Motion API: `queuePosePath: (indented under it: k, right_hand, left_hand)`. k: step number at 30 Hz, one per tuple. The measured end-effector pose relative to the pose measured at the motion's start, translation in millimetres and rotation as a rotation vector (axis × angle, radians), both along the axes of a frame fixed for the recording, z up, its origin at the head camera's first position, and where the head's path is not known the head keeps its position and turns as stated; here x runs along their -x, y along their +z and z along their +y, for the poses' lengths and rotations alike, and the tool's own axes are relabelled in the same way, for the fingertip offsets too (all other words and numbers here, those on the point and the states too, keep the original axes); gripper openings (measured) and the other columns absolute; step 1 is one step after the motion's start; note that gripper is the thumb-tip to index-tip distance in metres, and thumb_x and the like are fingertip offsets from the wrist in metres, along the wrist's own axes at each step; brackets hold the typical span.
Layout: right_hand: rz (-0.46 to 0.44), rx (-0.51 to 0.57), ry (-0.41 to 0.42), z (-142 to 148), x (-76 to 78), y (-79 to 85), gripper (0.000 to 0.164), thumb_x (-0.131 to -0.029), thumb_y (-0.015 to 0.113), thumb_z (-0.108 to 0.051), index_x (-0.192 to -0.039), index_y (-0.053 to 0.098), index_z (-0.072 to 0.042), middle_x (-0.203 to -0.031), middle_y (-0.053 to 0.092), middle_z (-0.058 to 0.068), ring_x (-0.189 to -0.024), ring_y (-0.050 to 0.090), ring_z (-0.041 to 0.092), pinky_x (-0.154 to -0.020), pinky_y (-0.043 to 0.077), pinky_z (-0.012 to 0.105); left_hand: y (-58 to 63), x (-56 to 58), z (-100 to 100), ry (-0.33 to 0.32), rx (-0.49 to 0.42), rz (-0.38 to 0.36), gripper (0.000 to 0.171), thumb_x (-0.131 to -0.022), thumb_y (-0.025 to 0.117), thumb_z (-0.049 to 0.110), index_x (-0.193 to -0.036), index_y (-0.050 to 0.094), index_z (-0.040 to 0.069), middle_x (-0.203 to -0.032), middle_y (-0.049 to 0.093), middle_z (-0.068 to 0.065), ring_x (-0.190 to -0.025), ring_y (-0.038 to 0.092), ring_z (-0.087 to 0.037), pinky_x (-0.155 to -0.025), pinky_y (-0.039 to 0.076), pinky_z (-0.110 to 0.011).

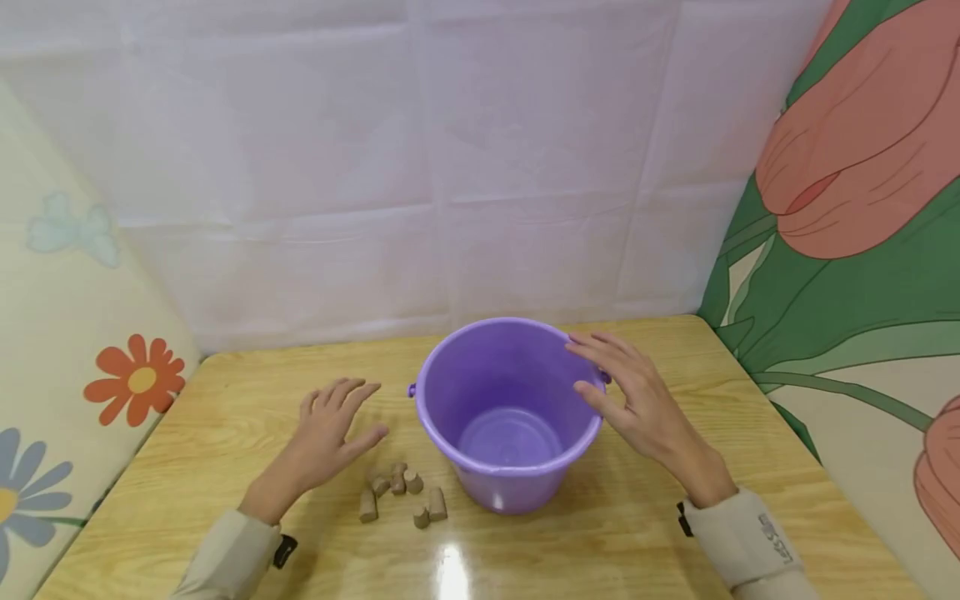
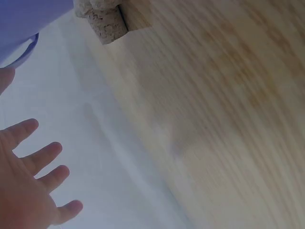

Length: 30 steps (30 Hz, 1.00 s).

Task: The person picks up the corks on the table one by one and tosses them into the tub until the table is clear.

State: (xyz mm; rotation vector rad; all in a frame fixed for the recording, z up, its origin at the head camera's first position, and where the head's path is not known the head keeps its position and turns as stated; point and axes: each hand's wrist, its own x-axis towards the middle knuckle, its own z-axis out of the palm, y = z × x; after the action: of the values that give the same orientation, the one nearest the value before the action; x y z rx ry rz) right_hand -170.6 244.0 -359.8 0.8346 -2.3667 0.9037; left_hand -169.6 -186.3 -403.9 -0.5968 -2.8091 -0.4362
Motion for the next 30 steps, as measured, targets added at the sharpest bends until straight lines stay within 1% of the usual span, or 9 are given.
queuePosePath:
  k: [2,4,9,12,18,21,24,27,30]
  right_hand:
    - [0.005,-0.001,0.007,0.1,-0.1,-0.6,0.052,-0.090,0.064,-0.004,-0.140,0.057,-0.016,-0.148,0.053,0.009,-0.146,0.030,0.002,-0.118,0.022,0.027]
    - [0.003,0.000,0.009,0.2,-0.4,-1.4,0.051,-0.090,0.064,-0.004,-0.139,0.057,-0.016,-0.148,0.053,0.008,-0.146,0.030,0.002,-0.118,0.023,0.030]
    - [-0.015,0.003,0.012,0.2,-0.9,-3.8,0.049,-0.090,0.063,-0.004,-0.138,0.058,-0.016,-0.148,0.053,0.000,-0.145,0.031,0.001,-0.115,0.028,0.054]
    - [-0.031,0.013,0.020,-0.4,-1.1,-4.4,0.049,-0.091,0.062,-0.004,-0.138,0.058,-0.016,-0.149,0.053,0.003,-0.144,0.030,0.000,-0.111,0.028,0.066]
    - [-0.047,0.021,0.030,-0.9,-1.2,-5.4,0.048,-0.092,0.060,-0.004,-0.138,0.058,-0.017,-0.148,0.053,0.004,-0.144,0.030,-0.001,-0.108,0.027,0.071]
    - [-0.042,0.019,0.032,-1.1,-0.1,-6.8,0.048,-0.092,0.060,-0.003,-0.137,0.059,-0.017,-0.148,0.054,0.004,-0.144,0.030,-0.001,-0.113,0.028,0.063]
    - [-0.025,0.021,0.044,-1.4,0.9,-7.8,0.047,-0.091,0.061,-0.001,-0.136,0.060,-0.015,-0.147,0.055,0.005,-0.144,0.032,0.001,-0.120,0.026,0.041]
    - [-0.008,0.027,0.064,-2.1,1.5,-7.7,0.046,-0.090,0.061,0.001,-0.134,0.061,-0.012,-0.146,0.055,0.006,-0.144,0.034,0.002,-0.118,0.022,0.020]
    - [-0.005,0.039,0.081,-2.6,1.4,-6.7,0.045,-0.089,0.062,0.003,-0.132,0.062,-0.010,-0.145,0.056,0.008,-0.143,0.036,0.002,-0.116,0.022,0.015]
  left_hand:
    - [-0.7,-1.1,0.8,-0.013,0.002,-0.015,0.065,-0.095,0.059,0.052,-0.146,0.047,0.014,-0.147,0.047,-0.018,-0.140,0.038,-0.041,-0.110,0.026,-0.070]
    - [-1.4,-2.2,1.5,-0.026,-0.001,-0.033,0.062,-0.095,0.059,0.053,-0.144,0.049,0.016,-0.147,0.047,-0.018,-0.140,0.037,-0.041,-0.111,0.027,-0.069]
    - [-3.9,-6.0,4.1,-0.060,-0.016,-0.061,0.057,-0.093,0.062,0.052,-0.138,0.056,0.018,-0.146,0.049,-0.018,-0.140,0.038,-0.041,-0.111,0.026,-0.070]
    - [-6.1,-8.1,5.6,-0.073,-0.021,-0.080,0.054,-0.092,0.064,0.050,-0.136,0.059,0.018,-0.146,0.049,-0.018,-0.139,0.038,-0.042,-0.111,0.025,-0.071]
    - [-9.8,-10.6,7.5,-0.098,-0.020,-0.104,0.052,-0.090,0.067,0.048,-0.132,0.061,0.018,-0.144,0.051,-0.018,-0.138,0.040,-0.042,-0.110,0.026,-0.072]
    - [-11.6,-10.9,7.6,-0.124,-0.018,-0.106,0.049,-0.090,0.067,0.049,-0.129,0.063,0.019,-0.142,0.053,-0.017,-0.136,0.043,-0.040,-0.110,0.028,-0.071]
    - [-13.8,-11.0,7.2,-0.146,-0.022,-0.119,0.044,-0.090,0.066,0.050,-0.125,0.066,0.023,-0.141,0.054,-0.016,-0.135,0.044,-0.037,-0.109,0.030,-0.069]
    - [-15.1,-11.5,7.2,-0.166,-0.030,-0.136,0.041,-0.091,0.064,0.052,-0.121,0.068,0.025,-0.141,0.055,-0.014,-0.134,0.046,-0.035,-0.107,0.033,-0.067]
    - [-15.5,-12.2,8.1,-0.185,-0.028,-0.143,0.039,-0.091,0.064,0.053,-0.118,0.070,0.026,-0.139,0.056,-0.014,-0.132,0.047,-0.034,-0.105,0.035,-0.065]
